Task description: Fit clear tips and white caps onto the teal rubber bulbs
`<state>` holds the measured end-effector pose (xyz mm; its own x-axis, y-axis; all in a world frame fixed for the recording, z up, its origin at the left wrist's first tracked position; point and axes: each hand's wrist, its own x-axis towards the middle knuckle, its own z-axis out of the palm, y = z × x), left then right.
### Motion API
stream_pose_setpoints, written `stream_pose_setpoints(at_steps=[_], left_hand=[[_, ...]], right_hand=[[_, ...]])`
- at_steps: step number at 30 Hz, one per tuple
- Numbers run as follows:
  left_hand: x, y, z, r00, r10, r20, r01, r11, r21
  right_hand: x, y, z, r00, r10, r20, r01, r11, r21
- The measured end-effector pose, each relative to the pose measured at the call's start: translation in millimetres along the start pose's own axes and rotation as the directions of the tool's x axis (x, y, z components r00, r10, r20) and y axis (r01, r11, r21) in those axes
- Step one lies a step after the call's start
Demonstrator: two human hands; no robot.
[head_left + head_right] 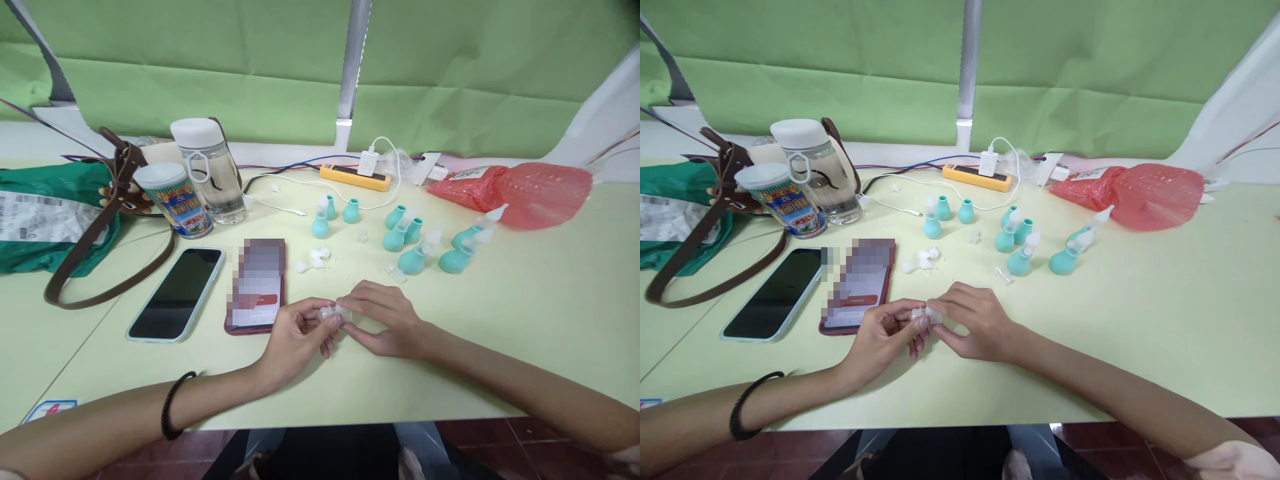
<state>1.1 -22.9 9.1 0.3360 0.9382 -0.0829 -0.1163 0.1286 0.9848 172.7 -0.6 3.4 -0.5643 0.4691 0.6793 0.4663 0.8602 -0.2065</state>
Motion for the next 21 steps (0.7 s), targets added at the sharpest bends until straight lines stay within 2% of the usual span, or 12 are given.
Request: stream_pose_setpoints(at_steps=[3,11,17,19,21], left_hand=[[-0.3,0.7,0.3,1.0,0.015,0.0,-0.015,1.0,0.015],[-1.0,1.0,-0.2,0.999,0.034,-0.012,-0.034,0.998,0.059],[-1.7,-0.9,-0.7,0.999,0.044,-0.006,-0.044,0.996,0.074],[-1.7,0.1,-0.3,0.998,0.054,-0.012,-0.053,0.996,0.078],[-1.8,1.9,0.5,0.997,0.069,-0.021,-0.067,0.994,0.086]], right_hand=[[3.2,-2.7,-1.2,0.994,0.104,-0.031,-0.099,0.986,0.136],[2.2,-1.8,2.1,0.999,0.02,-0.041,-0.012,0.981,0.192],[1.9,-3.3,3.0,0.998,0.063,0.008,-0.063,0.962,0.266],[4.5,-6.2,0.1,0.988,0.152,0.041,-0.156,0.907,0.39],[7.5,-8.8,-3.1,0.945,0.289,0.154,-0.323,0.754,0.571]])
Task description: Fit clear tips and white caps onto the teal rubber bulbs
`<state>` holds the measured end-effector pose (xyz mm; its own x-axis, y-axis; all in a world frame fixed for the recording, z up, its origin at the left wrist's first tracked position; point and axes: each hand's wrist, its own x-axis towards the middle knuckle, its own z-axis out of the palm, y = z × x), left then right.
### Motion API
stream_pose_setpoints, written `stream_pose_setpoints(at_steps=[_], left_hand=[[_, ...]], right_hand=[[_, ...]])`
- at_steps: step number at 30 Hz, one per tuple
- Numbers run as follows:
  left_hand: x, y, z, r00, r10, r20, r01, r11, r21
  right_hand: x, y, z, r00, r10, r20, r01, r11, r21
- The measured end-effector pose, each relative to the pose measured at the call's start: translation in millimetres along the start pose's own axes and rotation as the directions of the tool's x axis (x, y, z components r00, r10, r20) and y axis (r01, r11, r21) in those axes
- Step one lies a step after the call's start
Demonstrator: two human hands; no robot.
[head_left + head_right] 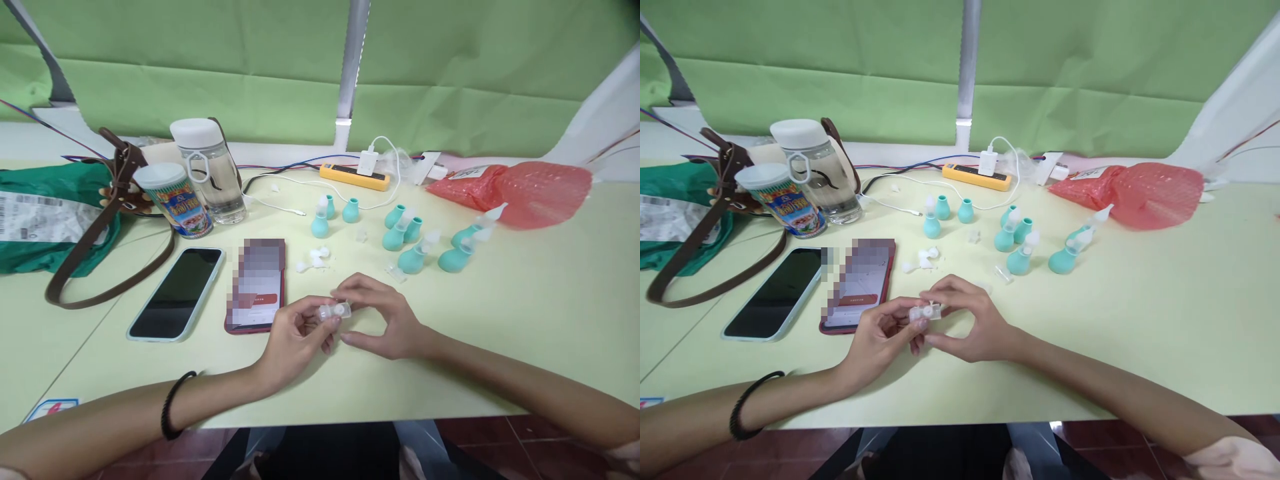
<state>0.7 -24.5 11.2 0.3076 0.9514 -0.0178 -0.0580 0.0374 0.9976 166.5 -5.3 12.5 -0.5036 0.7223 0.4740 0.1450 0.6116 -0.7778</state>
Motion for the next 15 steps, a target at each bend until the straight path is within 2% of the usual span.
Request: stream_pose_setpoints(at_steps=[1,3,6,9,15], left_hand=[[-0.1,0.9,0.4,1.0,0.005,-0.007,-0.005,1.0,0.004],[-0.5,2.3,1.1,1.0,0.01,-0.02,-0.01,1.0,0.003],[-1.1,2.1,1.4,1.0,0.015,-0.017,-0.016,1.0,-0.022],[-1.4,0.4,0.7,1.0,0.018,0.009,-0.018,0.999,-0.046],[-1.1,0.4,0.0,1.0,0.023,0.018,-0.023,0.999,-0.028]], right_hand=[[0.8,-1.7,-0.5,0.994,0.105,0.019,-0.106,0.987,0.121],[2.4,-3.3,-1.4,0.954,0.29,0.082,-0.301,0.898,0.322],[5.3,-2.6,-2.9,0.866,0.469,0.172,-0.493,0.748,0.444],[7.9,-2.0,-5.0,0.813,0.545,0.206,-0.573,0.684,0.451],[8.8,-2.4,-6.7,0.795,0.561,0.231,-0.593,0.642,0.486]])
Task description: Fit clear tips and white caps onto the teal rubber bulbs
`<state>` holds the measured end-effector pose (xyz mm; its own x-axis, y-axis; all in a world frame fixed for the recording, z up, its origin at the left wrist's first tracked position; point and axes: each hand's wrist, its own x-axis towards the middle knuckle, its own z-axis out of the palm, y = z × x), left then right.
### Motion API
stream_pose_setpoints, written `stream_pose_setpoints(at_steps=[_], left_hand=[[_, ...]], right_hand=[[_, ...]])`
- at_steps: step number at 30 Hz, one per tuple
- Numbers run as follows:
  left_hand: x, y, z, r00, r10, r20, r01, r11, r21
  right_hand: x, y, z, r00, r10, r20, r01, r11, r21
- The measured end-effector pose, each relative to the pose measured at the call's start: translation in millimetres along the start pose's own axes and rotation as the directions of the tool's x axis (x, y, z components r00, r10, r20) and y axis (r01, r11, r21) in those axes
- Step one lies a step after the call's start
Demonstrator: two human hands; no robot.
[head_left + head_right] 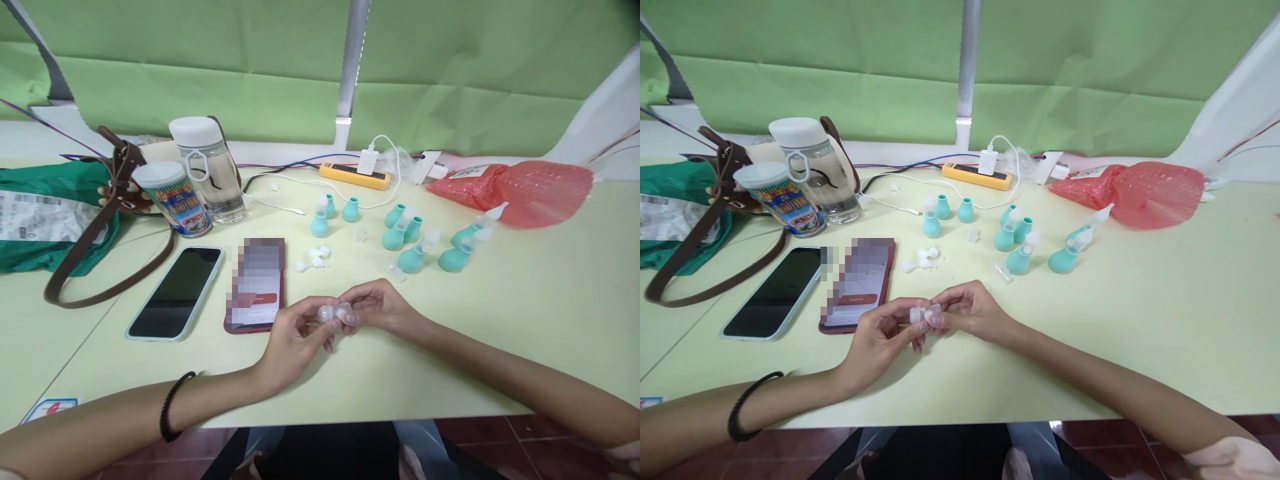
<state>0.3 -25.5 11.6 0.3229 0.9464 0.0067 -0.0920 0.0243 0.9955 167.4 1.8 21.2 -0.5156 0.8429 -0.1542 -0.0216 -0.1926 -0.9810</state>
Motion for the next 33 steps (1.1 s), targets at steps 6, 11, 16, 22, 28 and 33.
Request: stream_pose_setpoints(at_steps=[6,11,16,22,28,33], left_hand=[[-1.5,4.0,0.8,1.0,-0.003,0.003,0.002,0.998,0.067],[-2.4,2.3,0.2,1.0,0.016,0.025,-0.018,0.997,0.07],[-1.3,-0.2,-0.3,1.0,0.012,0.009,-0.013,0.992,0.123],[-0.1,-4.2,-1.2,0.999,0.029,-0.028,-0.022,0.973,0.232],[-0.3,-6.6,-1.5,1.0,-0.008,-0.022,0.013,0.97,0.244],[1.3,-7.1,-0.7,0.997,-0.071,-0.029,0.075,0.975,0.211]], right_hand=[[-0.1,-0.7,2.9,1.0,0.027,-0.016,-0.026,0.999,0.038],[-0.8,-2.0,2.5,1.0,0.014,-0.002,-0.014,1.0,-0.016],[-1.6,-8.5,-2.0,0.998,-0.058,0.009,0.059,0.983,-0.176],[19.1,-30.3,-27.2,0.864,-0.486,-0.134,0.202,0.578,-0.791],[52.6,-44.0,-59.2,0.922,-0.382,-0.071,-0.191,-0.288,-0.938],[69.2,-42.5,-68.6,0.956,-0.265,-0.127,-0.219,-0.356,-0.908]])
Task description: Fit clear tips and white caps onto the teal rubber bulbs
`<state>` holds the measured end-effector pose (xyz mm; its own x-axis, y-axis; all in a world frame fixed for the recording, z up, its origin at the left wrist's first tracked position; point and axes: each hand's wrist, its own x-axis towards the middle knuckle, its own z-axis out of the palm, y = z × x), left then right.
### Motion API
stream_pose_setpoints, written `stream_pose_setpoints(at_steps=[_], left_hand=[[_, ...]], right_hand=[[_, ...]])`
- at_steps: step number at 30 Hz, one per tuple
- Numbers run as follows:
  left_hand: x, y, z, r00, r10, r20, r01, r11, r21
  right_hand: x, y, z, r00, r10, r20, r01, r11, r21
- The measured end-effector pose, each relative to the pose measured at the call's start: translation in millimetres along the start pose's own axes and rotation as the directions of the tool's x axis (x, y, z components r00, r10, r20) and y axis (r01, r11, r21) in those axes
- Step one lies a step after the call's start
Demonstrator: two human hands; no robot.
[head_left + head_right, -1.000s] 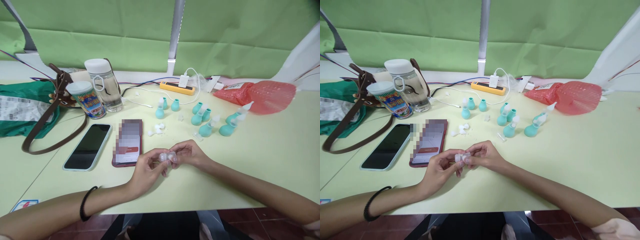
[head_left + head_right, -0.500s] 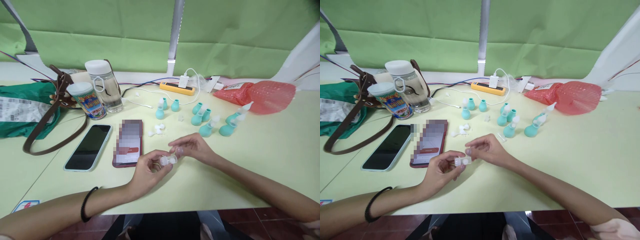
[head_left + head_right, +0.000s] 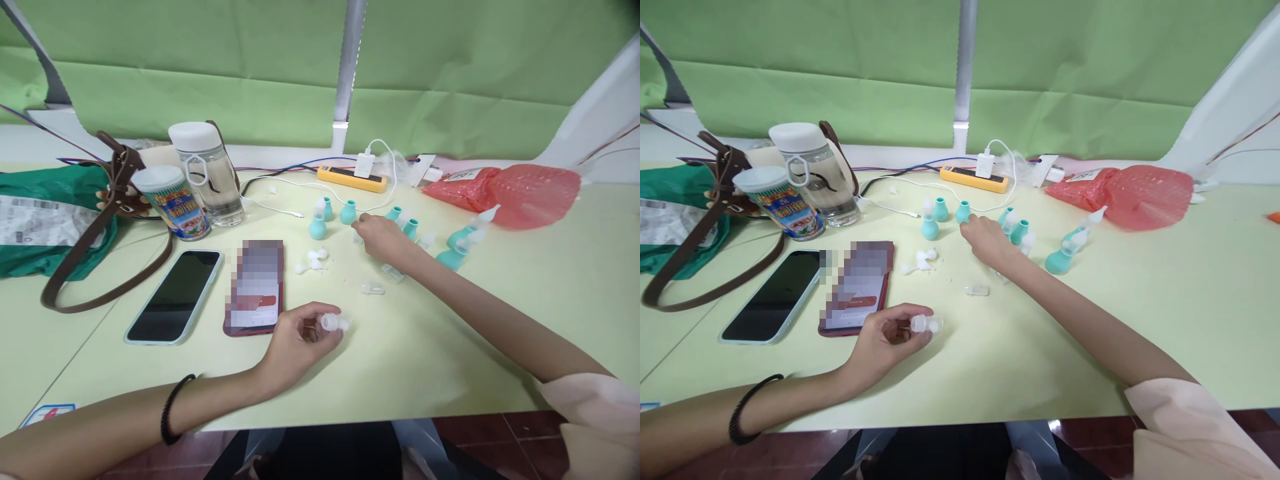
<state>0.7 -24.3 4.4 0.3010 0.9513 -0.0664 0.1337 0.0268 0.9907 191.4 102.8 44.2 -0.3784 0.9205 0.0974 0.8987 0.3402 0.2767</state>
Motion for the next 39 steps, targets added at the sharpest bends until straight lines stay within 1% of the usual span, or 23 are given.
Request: stream_pose_setpoints(at_steps=[3,5,7,9,10,13,16,18,22,24,26,27,29,30,31,32,34,36,37,39], left_hand=[[-0.2,-0.4,0.4,1.0,0.002,0.007,-0.002,1.0,-0.01],[-0.5,-0.7,0.3,1.0,0.008,0.017,-0.008,1.0,-0.016],[-0.7,-0.7,0.0,1.0,0.017,0.025,-0.016,1.0,-0.025],[-0.5,-0.4,-0.5,1.0,0.024,0.019,-0.023,0.999,-0.033],[-0.2,0.0,-0.6,1.0,0.025,0.015,-0.025,0.999,-0.035],[0.6,1.4,-0.5,0.999,0.026,0.031,-0.025,0.998,-0.055],[1.1,2.2,-0.1,0.998,0.022,0.062,-0.014,0.992,-0.125],[1.2,1.9,-0.1,0.998,0.014,0.067,-0.004,0.989,-0.148],[1.5,0.2,-0.2,0.998,0.011,0.061,-0.003,0.992,-0.127],[1.8,-0.7,0.1,0.998,0.013,0.067,-0.005,0.993,-0.119],[2.0,-1.2,0.4,0.997,0.016,0.075,-0.008,0.993,-0.114],[1.9,-1.2,0.4,0.997,0.019,0.072,-0.011,0.994,-0.111],[1.3,-0.4,0.0,0.998,0.031,0.055,-0.025,0.995,-0.094],[0.6,0.4,-0.5,0.998,0.041,0.041,-0.038,0.996,-0.083],[-0.2,1.5,-1.0,0.998,0.054,0.026,-0.052,0.996,-0.072],[-1.1,2.8,-1.5,0.997,0.07,0.015,-0.069,0.996,-0.064],[-2.8,5.4,-2.3,0.994,0.104,0.016,-0.103,0.993,-0.06],[-3.7,7.3,-2.6,0.991,0.128,0.032,-0.126,0.99,-0.064],[-3.9,7.7,-2.5,0.99,0.134,0.04,-0.131,0.989,-0.064],[-3.6,7.5,-2.2,0.99,0.136,0.044,-0.133,0.989,-0.069]], right_hand=[[8.0,-1.3,0.2,0.998,0.065,-0.017,-0.064,0.998,0.007],[14.4,-3.1,-2.0,0.988,0.14,-0.069,-0.139,0.99,0.028],[22.2,-5.3,-5.1,0.968,0.219,-0.119,-0.209,0.974,0.092],[30.9,-7.3,-8.0,0.953,0.278,-0.118,-0.257,0.951,0.171],[35.3,-8.0,-9.2,0.951,0.295,-0.092,-0.273,0.941,0.2],[46.9,-8.8,-11.7,0.955,0.296,0.01,-0.29,0.929,0.229],[54.7,-7.1,-11.4,0.957,0.286,0.04,-0.288,0.931,0.226],[58.0,-4.8,-9.6,0.957,0.289,0.025,-0.287,0.933,0.217],[58.4,-0.8,-7.1,0.958,0.285,-0.023,-0.274,0.94,0.201],[52.7,-0.8,-10.8,0.956,0.288,-0.053,-0.274,0.943,0.191],[40.9,-2.8,-19.7,0.952,0.285,-0.109,-0.261,0.945,0.195],[32.4,-4.6,-25.7,0.952,0.271,-0.145,-0.238,0.948,0.21],[11.1,-9.4,-39.0,0.957,0.193,-0.215,-0.128,0.95,0.284],[-1.0,-12.4,-45.2,0.968,0.114,-0.225,-0.033,0.941,0.337],[-13.2,-15.6,-50.4,0.974,-0.004,-0.226,0.095,0.915,0.393],[-25.0,-18.9,-54.3,0.97,-0.107,-0.217,0.195,0.878,0.437],[-45.2,-24.8,-57.5,0.948,-0.274,-0.163,0.319,0.807,0.496],[-58.6,-28.4,-56.2,0.904,-0.419,-0.084,0.393,0.739,0.547],[-62.4,-28.9,-55.0,0.883,-0.466,-0.054,0.412,0.714,0.567],[-65.2,-27.2,-53.5,0.864,-0.502,-0.026,0.42,0.694,0.585]])
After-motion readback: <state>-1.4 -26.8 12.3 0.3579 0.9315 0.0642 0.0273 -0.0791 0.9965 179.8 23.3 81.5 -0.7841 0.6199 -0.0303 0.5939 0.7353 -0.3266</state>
